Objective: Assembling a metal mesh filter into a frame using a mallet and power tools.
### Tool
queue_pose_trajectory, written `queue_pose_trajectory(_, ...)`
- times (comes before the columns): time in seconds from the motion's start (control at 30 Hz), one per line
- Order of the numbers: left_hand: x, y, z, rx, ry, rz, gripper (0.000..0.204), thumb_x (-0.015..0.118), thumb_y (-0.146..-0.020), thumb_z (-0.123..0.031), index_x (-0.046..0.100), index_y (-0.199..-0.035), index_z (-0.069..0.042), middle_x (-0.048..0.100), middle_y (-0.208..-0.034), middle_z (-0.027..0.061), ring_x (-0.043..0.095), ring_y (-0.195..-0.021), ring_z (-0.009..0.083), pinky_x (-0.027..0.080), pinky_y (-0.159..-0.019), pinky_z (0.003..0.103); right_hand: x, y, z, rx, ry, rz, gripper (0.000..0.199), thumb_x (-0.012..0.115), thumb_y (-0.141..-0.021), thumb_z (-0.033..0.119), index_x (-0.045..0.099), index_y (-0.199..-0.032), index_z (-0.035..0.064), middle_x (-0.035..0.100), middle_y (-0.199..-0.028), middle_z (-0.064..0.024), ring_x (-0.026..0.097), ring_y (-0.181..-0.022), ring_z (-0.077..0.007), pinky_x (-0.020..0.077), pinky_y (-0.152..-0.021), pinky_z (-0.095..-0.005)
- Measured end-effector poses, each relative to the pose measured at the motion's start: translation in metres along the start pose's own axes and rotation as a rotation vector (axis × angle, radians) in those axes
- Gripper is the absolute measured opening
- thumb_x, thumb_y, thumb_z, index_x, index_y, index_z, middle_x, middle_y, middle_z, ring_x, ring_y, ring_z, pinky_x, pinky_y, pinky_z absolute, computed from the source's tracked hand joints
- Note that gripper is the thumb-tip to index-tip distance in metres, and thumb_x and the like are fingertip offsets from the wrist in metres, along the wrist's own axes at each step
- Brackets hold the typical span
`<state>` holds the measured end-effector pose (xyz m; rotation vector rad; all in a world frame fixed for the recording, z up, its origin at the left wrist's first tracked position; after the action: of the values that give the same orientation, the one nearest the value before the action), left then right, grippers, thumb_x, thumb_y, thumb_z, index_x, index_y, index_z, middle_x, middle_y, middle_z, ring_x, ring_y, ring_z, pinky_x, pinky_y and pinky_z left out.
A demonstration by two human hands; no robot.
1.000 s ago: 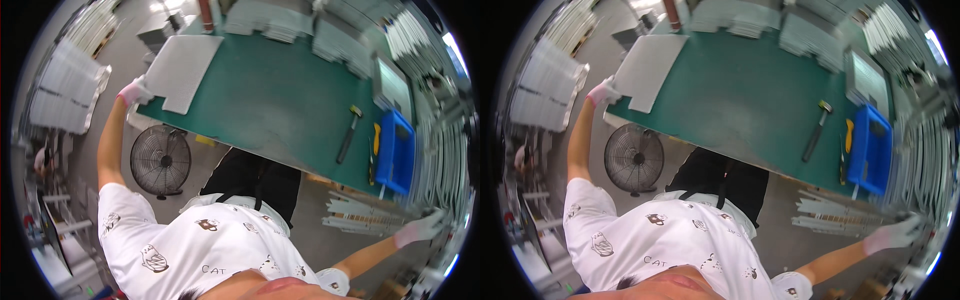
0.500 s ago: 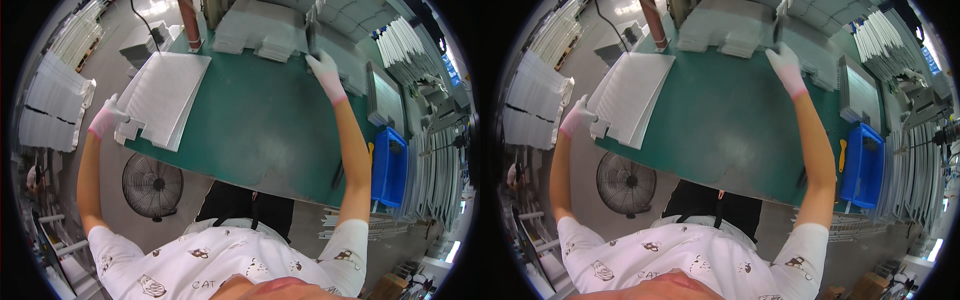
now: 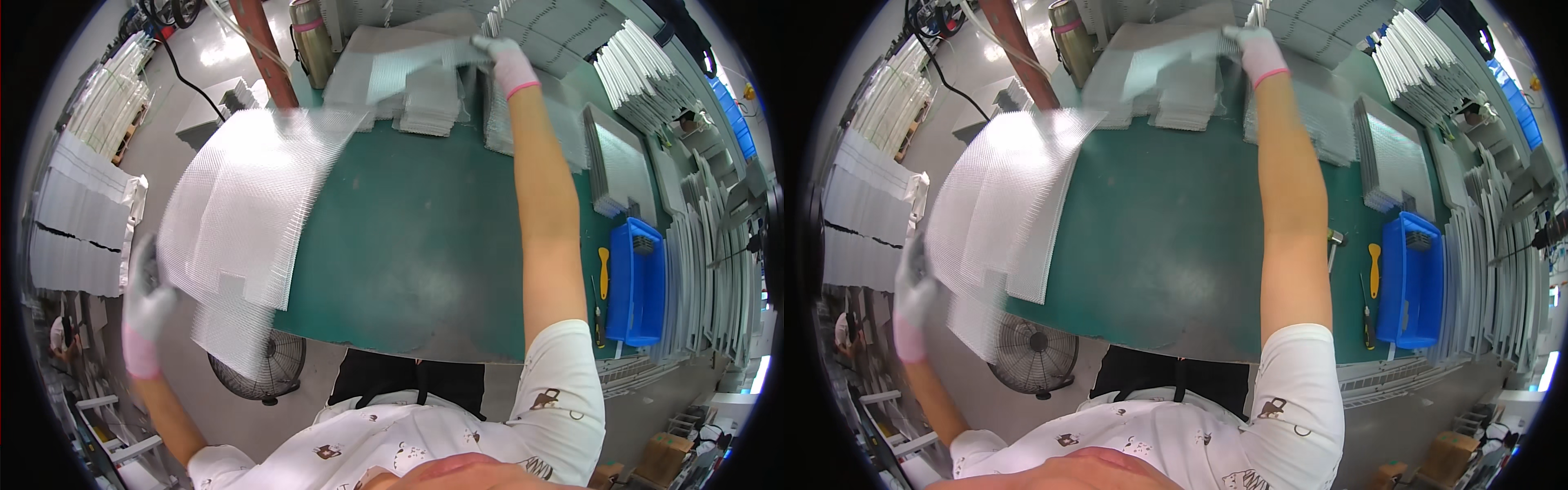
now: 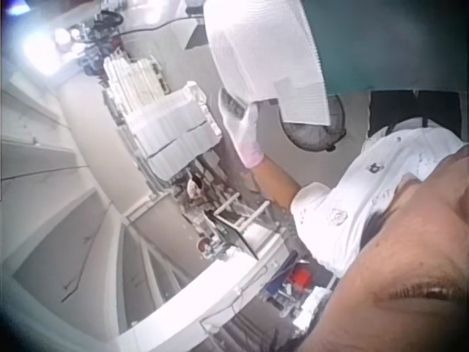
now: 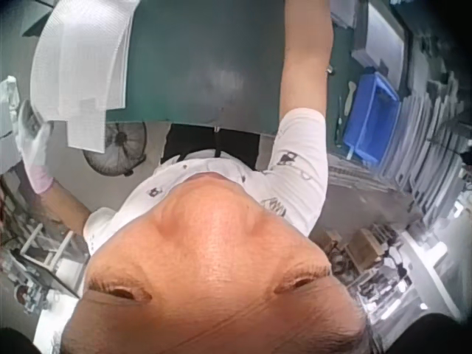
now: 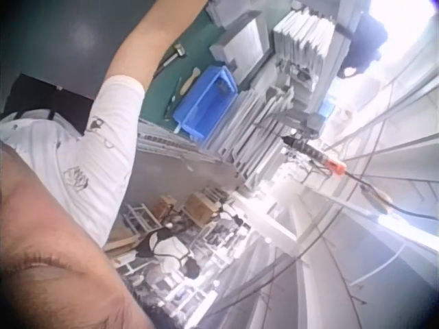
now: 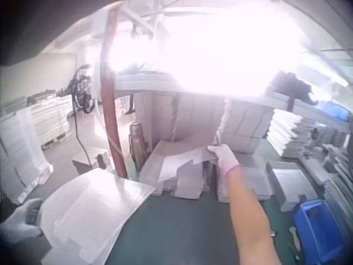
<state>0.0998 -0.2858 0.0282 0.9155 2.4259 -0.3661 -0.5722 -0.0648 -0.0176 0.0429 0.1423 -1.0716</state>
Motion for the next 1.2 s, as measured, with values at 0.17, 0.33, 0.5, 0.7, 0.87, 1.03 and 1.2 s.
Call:
queue_pose_trajectory(0.17,0.179,0.068,-0.053,0.24,-0.453,0.157,0.085,0.078,-0.063,-0.025,0.042,-0.134,0.005,0.039,-0.138,0.0258,0.047,-0.122,0.0397,0.042,-0.102,0.043,0.002,0.018,0.061,-0.104,-0.813,0.157,0.033,0.061,-0.091,0.017,0.056,-0.121,0.004,0.065,-0.117,-0.0101,0.062,-0.096,-0.0309,0.0512,-0.082,-0.0432)
queue_pose_trajectory(0.33,0.326,0.095,-0.063,0.132,-0.891,0.408,0.089,0.075,-0.067,-0.05,0.044,-0.134,-0.001,0.042,-0.136,0.0238,0.057,-0.099,0.0354,0.046,-0.085,0.044,0.011,0.108,0.105,-0.287,-1.107,0.838,0.036,0.062,-0.091,0.014,0.054,-0.125,0.005,0.066,-0.111,-0.0063,0.063,-0.09,-0.0192,0.0515,-0.082,-0.0345)
queue_pose_trajectory(0.5,0.35,0.114,-0.091,0.313,-0.914,0.44,0.079,0.061,-0.069,-0.071,0.057,-0.112,-0.005,0.054,-0.106,0.0138,0.056,-0.09,0.0285,0.044,-0.075,0.044,-0.043,0.274,0.088,-0.324,-0.3,0.122,0.043,0.064,-0.09,0.011,0.049,-0.129,-0.0005,0.064,-0.106,-0.0046,0.062,-0.088,-0.0156,0.0506,-0.077,-0.0275)
queue_pose_trajectory(0.7,0.298,0.057,-0.014,-0.299,0.856,0.245,0.041,0.042,-0.102,-0.033,0.059,-0.121,-0.001,0.067,-0.105,0.0067,0.064,-0.082,0.0169,0.052,-0.068,0.028,-0.09,0.414,-0.006,-0.078,-0.313,0.035,0.044,0.063,-0.09,0.015,0.047,-0.127,-0.0033,0.065,-0.11,-0.0162,0.061,-0.087,-0.0119,0.0501,-0.074,-0.0227)
queue_pose_trajectory(0.87,0.318,0.069,-0.077,-0.133,1.105,0.476,0.088,0.037,-0.093,-0.066,0.038,-0.136,0.01,0.052,-0.128,0.0216,0.062,-0.103,0.0251,0.053,-0.086,0.033,-0.095,0.468,-0.054,0.09,-0.384,-0.019,0.038,0.059,-0.091,0.005,0.046,-0.123,-0.0085,0.065,-0.105,-0.014,0.063,-0.094,-0.0148,0.0501,-0.086,-0.0257)
queue_pose_trajectory(1.03,0.327,0.078,-0.057,-0.041,0.295,0.299,0.049,0.063,-0.09,-0.012,0.048,-0.134,0.004,0.058,-0.084,0.002,0.052,-0.07,0.004,0.046,-0.061,0.018,-0.105,0.48,-0.087,0.178,0.072,-0.151,0.052,0.065,-0.087,0.016,0.048,-0.129,-0.01,0.064,-0.097,-0.0082,0.057,-0.08,-0.0086,0.0471,-0.072,-0.02)
queue_pose_trajectory(1.2,0.338,0.092,-0.05,-0.034,0.169,0.319,0.048,0.065,-0.087,-0.011,0.051,-0.132,0.002,0.06,-0.085,0.0003,0.049,-0.064,0.0015,0.044,-0.054,0.018,-0.109,0.476,-0.097,0.213,0.197,-0.181,0.055,0.066,-0.084,0.019,0.051,-0.13,-0.0074,0.061,-0.087,-0.004,0.05,-0.073,-0.0056,0.044,-0.065,-0.0193)
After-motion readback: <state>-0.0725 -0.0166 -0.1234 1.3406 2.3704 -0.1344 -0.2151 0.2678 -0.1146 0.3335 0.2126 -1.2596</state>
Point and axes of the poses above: each hand's wrist, its own y-axis away from the middle knuckle, its own x-axis out of the palm, z = x × y, the point moved 10 cm from there along -y, towards the middle knuckle
